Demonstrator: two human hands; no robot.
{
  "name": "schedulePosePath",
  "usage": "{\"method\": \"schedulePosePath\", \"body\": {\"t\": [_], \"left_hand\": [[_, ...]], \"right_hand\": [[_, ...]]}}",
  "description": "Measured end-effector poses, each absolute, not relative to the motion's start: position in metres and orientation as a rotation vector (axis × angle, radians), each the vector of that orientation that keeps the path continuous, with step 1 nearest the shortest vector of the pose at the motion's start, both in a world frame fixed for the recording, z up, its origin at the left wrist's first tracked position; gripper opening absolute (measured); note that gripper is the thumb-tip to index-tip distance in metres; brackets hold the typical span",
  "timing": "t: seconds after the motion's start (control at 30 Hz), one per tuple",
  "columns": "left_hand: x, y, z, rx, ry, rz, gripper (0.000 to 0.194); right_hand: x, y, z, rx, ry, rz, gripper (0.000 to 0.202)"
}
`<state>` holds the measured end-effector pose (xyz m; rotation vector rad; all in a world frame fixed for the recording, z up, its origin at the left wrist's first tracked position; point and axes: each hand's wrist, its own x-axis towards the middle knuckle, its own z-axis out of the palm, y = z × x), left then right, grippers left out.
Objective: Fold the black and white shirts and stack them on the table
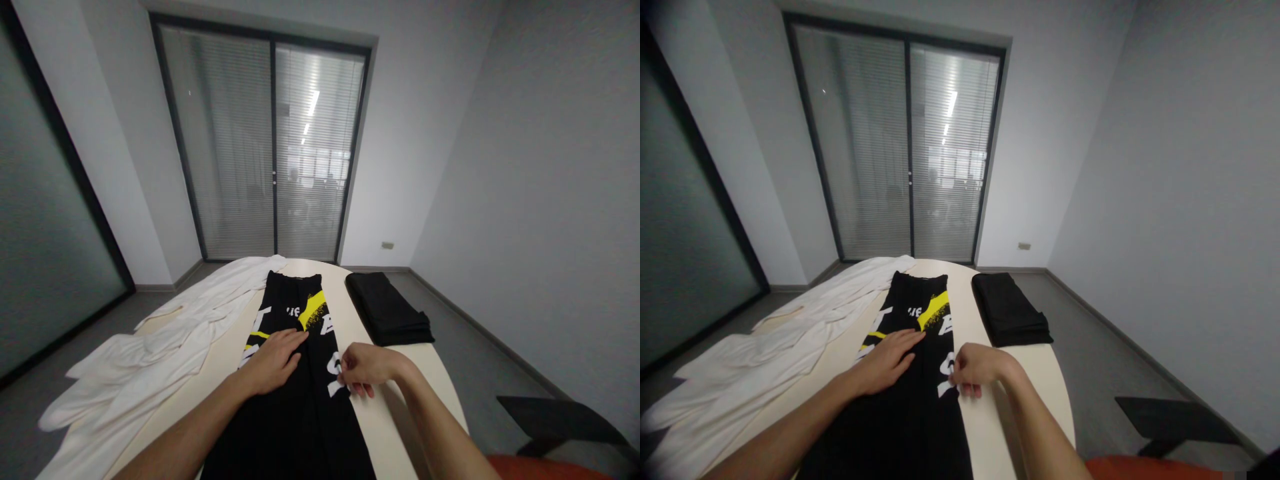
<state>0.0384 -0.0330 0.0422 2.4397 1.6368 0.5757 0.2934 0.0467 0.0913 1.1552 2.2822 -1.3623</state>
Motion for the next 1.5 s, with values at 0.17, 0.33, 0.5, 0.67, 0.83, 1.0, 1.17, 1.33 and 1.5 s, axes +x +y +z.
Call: {"method": "schedulePosePath", "body": {"t": [0.17,0.33,0.5,0.67,0.83,1.0,1.17,1.33,1.5], "left_hand": [[0.038,-0.03,0.035,2.461,1.641,0.622,0.047],[0.037,-0.03,0.033,2.428,1.65,0.618,0.046],[0.036,-0.032,0.034,2.404,1.627,0.612,0.048],[0.037,-0.033,0.036,2.395,1.624,0.589,0.047],[0.033,-0.032,0.033,2.361,1.599,0.585,0.048],[0.028,-0.037,0.054,2.365,1.623,0.712,0.032],[0.051,-0.072,0.095,2.62,1.187,0.44,0.019],[0.098,-0.102,0.084,2.91,0.686,0.329,0.015],[0.116,-0.107,0.066,2.889,0.632,0.325,0.011]], "right_hand": [[0.303,0.052,0.095,1.166,2.401,-1.297,0.031],[0.283,0.042,0.097,1.024,2.886,-1.157,0.023],[0.265,0.027,0.092,0.735,2.923,-0.929,0.04],[0.263,0.024,0.09,0.645,2.98,-0.843,0.027],[0.259,0.026,0.085,0.668,2.945,-1.281,0.028],[0.253,0.027,0.077,0.592,2.99,-1.092,0.025],[0.253,0.03,0.071,0.58,2.979,-1.04,0.02],[0.254,0.034,0.065,0.591,2.923,-1.246,0.018],[0.256,0.036,0.066,0.588,2.895,-1.34,0.018]]}}
